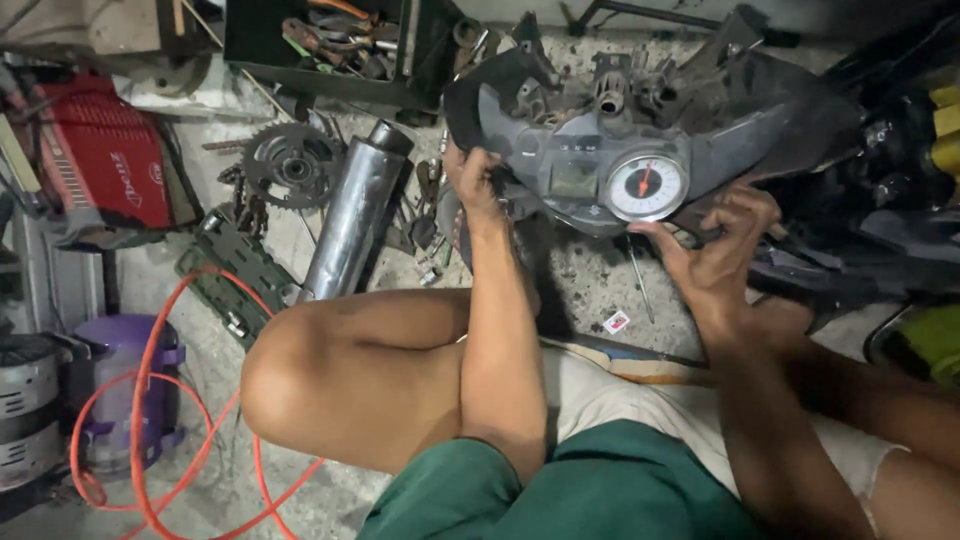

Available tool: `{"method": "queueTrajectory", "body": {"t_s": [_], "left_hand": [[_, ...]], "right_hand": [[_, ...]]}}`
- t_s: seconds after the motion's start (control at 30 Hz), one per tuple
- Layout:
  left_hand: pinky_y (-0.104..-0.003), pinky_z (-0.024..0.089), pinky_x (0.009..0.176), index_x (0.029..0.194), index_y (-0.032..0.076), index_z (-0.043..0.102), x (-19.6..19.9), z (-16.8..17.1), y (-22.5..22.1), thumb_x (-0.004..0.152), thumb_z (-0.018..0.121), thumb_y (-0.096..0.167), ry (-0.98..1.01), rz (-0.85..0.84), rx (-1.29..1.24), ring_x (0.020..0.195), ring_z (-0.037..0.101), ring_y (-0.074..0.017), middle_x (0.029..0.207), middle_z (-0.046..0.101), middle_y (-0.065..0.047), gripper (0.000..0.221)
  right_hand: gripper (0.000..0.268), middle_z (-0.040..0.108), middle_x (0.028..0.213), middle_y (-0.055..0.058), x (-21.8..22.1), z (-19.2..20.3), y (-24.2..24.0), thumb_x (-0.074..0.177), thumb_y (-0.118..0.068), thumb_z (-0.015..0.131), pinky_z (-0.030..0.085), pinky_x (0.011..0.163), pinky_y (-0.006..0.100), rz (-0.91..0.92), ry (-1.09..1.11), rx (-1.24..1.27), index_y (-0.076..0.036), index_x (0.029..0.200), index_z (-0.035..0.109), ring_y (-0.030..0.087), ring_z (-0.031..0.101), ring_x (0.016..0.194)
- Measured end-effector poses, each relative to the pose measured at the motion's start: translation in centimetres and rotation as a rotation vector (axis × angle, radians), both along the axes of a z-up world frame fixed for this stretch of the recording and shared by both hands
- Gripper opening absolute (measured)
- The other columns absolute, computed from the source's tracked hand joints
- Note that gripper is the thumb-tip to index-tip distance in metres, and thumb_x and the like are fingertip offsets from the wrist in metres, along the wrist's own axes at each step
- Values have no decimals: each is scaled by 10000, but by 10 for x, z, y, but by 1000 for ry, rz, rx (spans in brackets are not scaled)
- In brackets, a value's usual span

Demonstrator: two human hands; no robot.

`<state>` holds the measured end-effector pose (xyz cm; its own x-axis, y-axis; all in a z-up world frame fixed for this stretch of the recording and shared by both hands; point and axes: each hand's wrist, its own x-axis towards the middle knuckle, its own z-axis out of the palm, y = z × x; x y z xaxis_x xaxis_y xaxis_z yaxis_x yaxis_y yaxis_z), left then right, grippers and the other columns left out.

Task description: Disassembling and cleaning internal components of a motorcycle headlight assembly using a screwdriver and cloth.

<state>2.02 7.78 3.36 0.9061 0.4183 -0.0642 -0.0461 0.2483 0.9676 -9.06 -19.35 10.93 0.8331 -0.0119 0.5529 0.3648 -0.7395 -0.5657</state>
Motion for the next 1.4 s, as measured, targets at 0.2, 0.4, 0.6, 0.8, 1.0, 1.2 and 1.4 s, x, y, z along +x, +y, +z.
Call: {"method": "queueTrajectory", "body": {"t_s": [0.2, 0.4, 0.6, 0.8, 1.0, 1.2, 1.4], "left_hand": [[-254, 354, 542, 791, 114, 656, -6, -13, -13, 537, 618, 103, 69, 99, 41, 643, 462, -123, 725, 521, -26, 257], [-309, 405, 578, 850, 152, 668, 0, -94, 17, 608, 674, 143, 284, 113, 10, 650, 482, -147, 740, 553, -15, 242], [-519, 449, 1065, 1380, 10, 618, 13, 91, -22, 763, 632, 450, 998, -36, -114, 1367, 542, -442, 1437, 591, -279, 758], [-545, 363, 1182, 1515, 19, 473, 7, 137, -27, 738, 609, 701, 955, -150, -91, 1430, 465, -431, 1543, 482, -258, 1043], [-527, 251, 1273, 1562, -43, 356, -11, 168, -33, 713, 429, 878, 908, -180, 21, 1507, 345, -392, 1621, 355, -255, 1254], [-423, 297, 1208, 1550, 68, 425, -27, 155, -27, 575, 368, 848, 788, -144, -36, 1508, 383, -315, 1649, 385, -149, 1250], [-509, 183, 1220, 1596, 64, 259, -36, 104, -8, 680, 317, 858, 589, -172, -79, 1550, 230, -324, 1695, 227, -144, 1213]], "right_hand": [[661, 404, 1038, 205, -7, -34, -2, 865, -316, 935, 399, 995, 572, 10, 33, 26, -19, 924, 347, 475, 503, 1034], [718, 369, 1170, 240, -8, -27, 13, 852, -375, 958, 365, 1066, 574, -99, 23, 74, 14, 1027, 381, 467, 451, 1156], [989, 208, 1568, 201, -27, -43, 33, 924, -22, 922, 191, 1301, 579, -367, 281, 670, -114, 1552, 163, 348, 196, 1535], [901, 312, 1487, 15, -12, -14, 17, 836, -809, 547, 186, 973, 378, -503, 579, 1705, -200, 1471, 349, 211, 242, 1143], [761, 551, 1545, 23, -14, -33, -9, 947, -715, 660, 456, 1119, 338, -284, 656, 1634, -212, 1497, 508, 201, 554, 1426], [791, 599, 1460, 4, -9, 26, -14, 886, -701, 509, 484, 1106, 299, 8, 685, 1523, -170, 1472, 508, 138, 611, 1283], [535, 526, 1459, 9, -10, 24, -23, 998, -524, 467, 429, 1118, 313, 202, 477, 1497, -188, 1415, 456, 130, 515, 1274]]}}
